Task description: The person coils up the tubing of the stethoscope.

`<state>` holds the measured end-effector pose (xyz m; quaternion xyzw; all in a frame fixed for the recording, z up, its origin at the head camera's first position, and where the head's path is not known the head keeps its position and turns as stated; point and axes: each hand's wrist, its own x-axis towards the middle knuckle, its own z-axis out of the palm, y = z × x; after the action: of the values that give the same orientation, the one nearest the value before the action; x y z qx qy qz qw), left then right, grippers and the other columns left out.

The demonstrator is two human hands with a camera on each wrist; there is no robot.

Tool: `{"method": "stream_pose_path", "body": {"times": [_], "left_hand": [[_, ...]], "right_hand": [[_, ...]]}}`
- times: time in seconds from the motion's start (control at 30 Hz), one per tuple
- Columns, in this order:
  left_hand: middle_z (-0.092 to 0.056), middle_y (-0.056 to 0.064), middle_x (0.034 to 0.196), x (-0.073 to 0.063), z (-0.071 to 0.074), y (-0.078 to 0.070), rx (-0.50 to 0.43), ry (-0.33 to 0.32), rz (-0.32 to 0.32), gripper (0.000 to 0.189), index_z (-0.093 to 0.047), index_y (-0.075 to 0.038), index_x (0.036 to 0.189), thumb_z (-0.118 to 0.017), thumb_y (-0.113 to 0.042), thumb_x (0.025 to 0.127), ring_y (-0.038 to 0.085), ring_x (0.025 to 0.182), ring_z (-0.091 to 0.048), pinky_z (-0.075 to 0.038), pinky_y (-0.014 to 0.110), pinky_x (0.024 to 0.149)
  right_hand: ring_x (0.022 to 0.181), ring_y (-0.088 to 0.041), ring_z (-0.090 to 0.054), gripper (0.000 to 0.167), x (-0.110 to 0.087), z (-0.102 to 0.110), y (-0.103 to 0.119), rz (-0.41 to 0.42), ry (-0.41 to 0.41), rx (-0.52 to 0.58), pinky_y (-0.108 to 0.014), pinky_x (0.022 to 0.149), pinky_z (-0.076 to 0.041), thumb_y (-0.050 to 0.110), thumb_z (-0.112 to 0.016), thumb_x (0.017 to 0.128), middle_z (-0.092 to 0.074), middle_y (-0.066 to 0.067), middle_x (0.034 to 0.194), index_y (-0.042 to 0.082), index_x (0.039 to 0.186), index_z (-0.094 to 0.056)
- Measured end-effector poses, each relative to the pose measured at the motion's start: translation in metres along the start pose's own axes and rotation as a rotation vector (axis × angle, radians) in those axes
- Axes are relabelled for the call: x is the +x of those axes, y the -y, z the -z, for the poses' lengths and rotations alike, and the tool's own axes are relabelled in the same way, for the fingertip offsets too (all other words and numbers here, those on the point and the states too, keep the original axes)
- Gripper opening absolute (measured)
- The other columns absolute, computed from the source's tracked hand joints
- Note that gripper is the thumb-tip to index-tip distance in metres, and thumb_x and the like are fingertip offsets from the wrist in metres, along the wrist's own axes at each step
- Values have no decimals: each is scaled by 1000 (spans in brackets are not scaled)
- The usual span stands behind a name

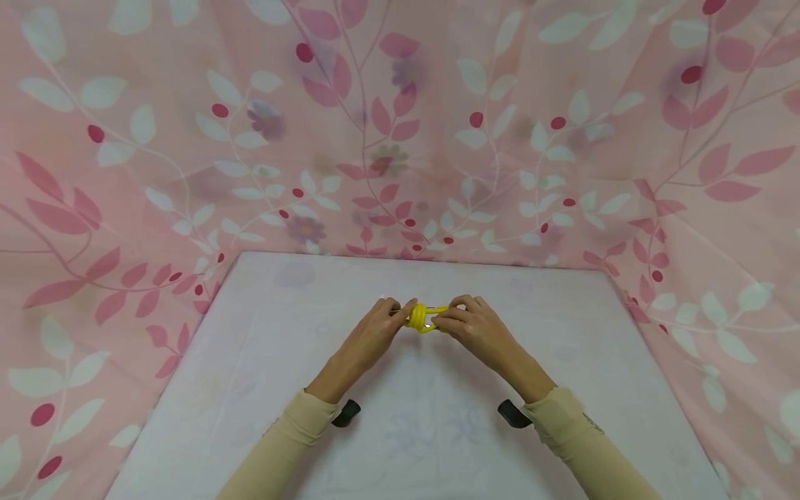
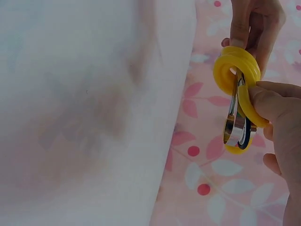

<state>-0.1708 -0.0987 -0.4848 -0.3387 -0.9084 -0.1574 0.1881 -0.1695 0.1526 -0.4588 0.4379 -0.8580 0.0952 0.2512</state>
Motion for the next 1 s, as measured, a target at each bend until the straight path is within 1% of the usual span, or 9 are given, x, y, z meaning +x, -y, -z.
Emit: {"method": "stream_pose_path", "body": {"times": [0.1, 0.23, 0.43, 0.5, 0.63, 0.73, 0.8, 0.9, 1.0], "left_hand": [[-62, 8, 99, 1, 0, 0, -13, -11, -8, 61, -53, -17, 141, -73, -4, 85, 19, 87, -56, -56, 29, 89], [-61, 8, 100, 2, 1, 1, -9, -1, -1, 62, -51, -17, 142, -73, -4, 86, 19, 89, -57, -56, 29, 90], [-61, 9, 104, 1, 0, 7, 20, 29, 42, 66, -51, -16, 144, -75, -5, 84, 19, 92, -56, -57, 23, 84], [-61, 9, 105, 1, 0, 9, 23, 32, 49, 67, -51, -16, 144, -76, -5, 83, 19, 91, -56, -57, 23, 84], [-60, 9, 104, 0, -4, 10, 35, 12, 38, 66, -51, -16, 144, -75, -4, 83, 18, 93, -57, -56, 30, 93], [-59, 8, 104, -1, -8, 11, 43, 9, 24, 66, -49, -16, 144, -74, -4, 85, 19, 96, -60, -48, 41, 105], [-59, 9, 104, -1, -10, 11, 44, 8, 14, 66, -49, -15, 145, -74, -4, 85, 19, 98, -61, -42, 47, 109], [-61, 8, 107, 0, -11, 14, 65, 27, 18, 63, -47, -13, 146, -72, -8, 88, 22, 106, -61, -40, 46, 113], [-60, 8, 121, 1, -8, 19, 34, 111, 63, 58, -42, -11, 149, -63, -17, 95, 26, 122, -54, -36, 43, 117]], "right_hand": [[99, -22, -60, 36, 0, 0, -1, -6, 5, 11, -33, 78, -53, 15, -85, 73, -75, 7, 96, 18, 107, -76], [99, -20, -62, 34, 1, 3, -2, -42, 3, 97, -33, 83, -58, 12, -84, 74, -75, 5, 98, 16, 107, -76], [109, -24, -65, 44, 6, 7, -7, -262, -77, 329, -39, 90, -57, 15, -83, 77, -69, -7, 117, 7, 119, -70], [117, -27, -61, 59, 7, 4, -9, -385, -19, 366, -44, 95, -55, 26, -84, 77, -64, -10, 127, 7, 129, -64], [123, -32, -57, 83, 11, -6, -10, -557, 215, 380, -52, 100, -50, 47, -83, 75, -56, -12, 138, 10, 143, -51], [111, -29, -61, 78, 13, -12, -9, -570, 281, 380, -49, 95, -53, 47, -83, 74, -61, -11, 131, 10, 137, -57], [102, -26, -64, 69, 14, -15, -9, -553, 264, 375, -46, 91, -55, 44, -84, 74, -66, -10, 123, 9, 130, -63], [95, -22, -65, 61, 14, -19, -13, -535, 212, 377, -43, 87, -56, 40, -87, 72, -68, -8, 118, 8, 122, -68], [92, -20, -65, 59, 12, -25, -18, -518, 171, 387, -40, 83, -57, 37, -87, 73, -68, -8, 118, 7, 120, -68]]}}
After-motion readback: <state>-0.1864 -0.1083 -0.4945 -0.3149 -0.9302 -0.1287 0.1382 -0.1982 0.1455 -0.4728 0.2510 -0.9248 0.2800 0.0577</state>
